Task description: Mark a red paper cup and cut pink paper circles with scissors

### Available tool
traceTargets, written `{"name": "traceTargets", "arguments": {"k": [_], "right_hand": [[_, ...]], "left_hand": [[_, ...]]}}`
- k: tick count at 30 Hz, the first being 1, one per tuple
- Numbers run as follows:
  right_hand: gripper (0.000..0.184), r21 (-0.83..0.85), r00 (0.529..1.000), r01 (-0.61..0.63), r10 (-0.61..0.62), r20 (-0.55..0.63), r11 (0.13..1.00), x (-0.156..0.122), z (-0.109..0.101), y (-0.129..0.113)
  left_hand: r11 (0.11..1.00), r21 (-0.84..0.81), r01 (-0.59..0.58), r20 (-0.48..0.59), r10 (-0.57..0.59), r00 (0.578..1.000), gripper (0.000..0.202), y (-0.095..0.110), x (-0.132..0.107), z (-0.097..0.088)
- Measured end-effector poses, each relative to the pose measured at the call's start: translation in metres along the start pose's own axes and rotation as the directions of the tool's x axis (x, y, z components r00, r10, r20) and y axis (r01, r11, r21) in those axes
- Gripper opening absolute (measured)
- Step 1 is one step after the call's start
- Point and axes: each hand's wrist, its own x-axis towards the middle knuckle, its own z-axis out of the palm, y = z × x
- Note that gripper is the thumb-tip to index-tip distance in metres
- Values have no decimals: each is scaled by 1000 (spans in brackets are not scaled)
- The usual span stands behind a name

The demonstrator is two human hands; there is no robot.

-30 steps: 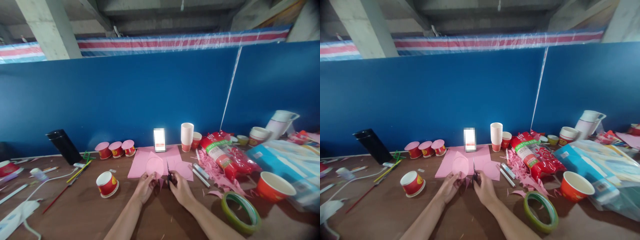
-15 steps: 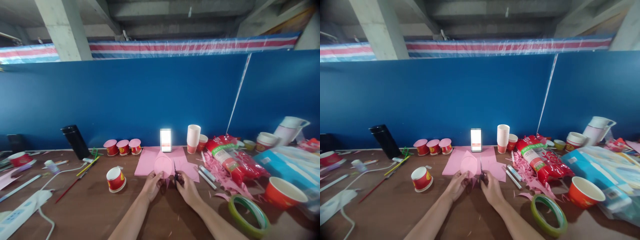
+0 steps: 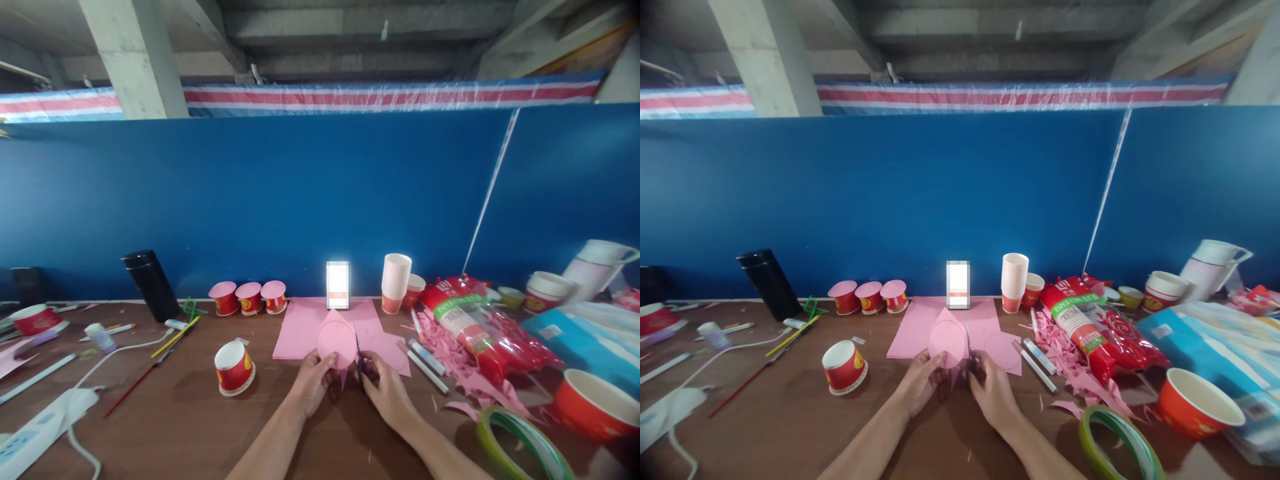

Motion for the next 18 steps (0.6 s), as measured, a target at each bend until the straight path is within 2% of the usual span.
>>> {"name": "traceTargets", "arguments": {"k": [5, 13, 18], "right_hand": [[26, -9, 1000, -20, 20, 10, 1000, 1, 0, -1], [27, 11, 999, -43, 43, -2, 999, 0, 0, -5], [27, 34, 999, -44, 44, -5, 998, 0, 0, -8]], "left_hand": [[1000, 11, 9, 19, -9, 1000, 23, 1, 0, 0], [1000, -13, 22, -25, -23, 999, 23, 1, 2, 0], [1000, 15, 21, 23, -21, 1000, 26, 1, 1, 1]]}}
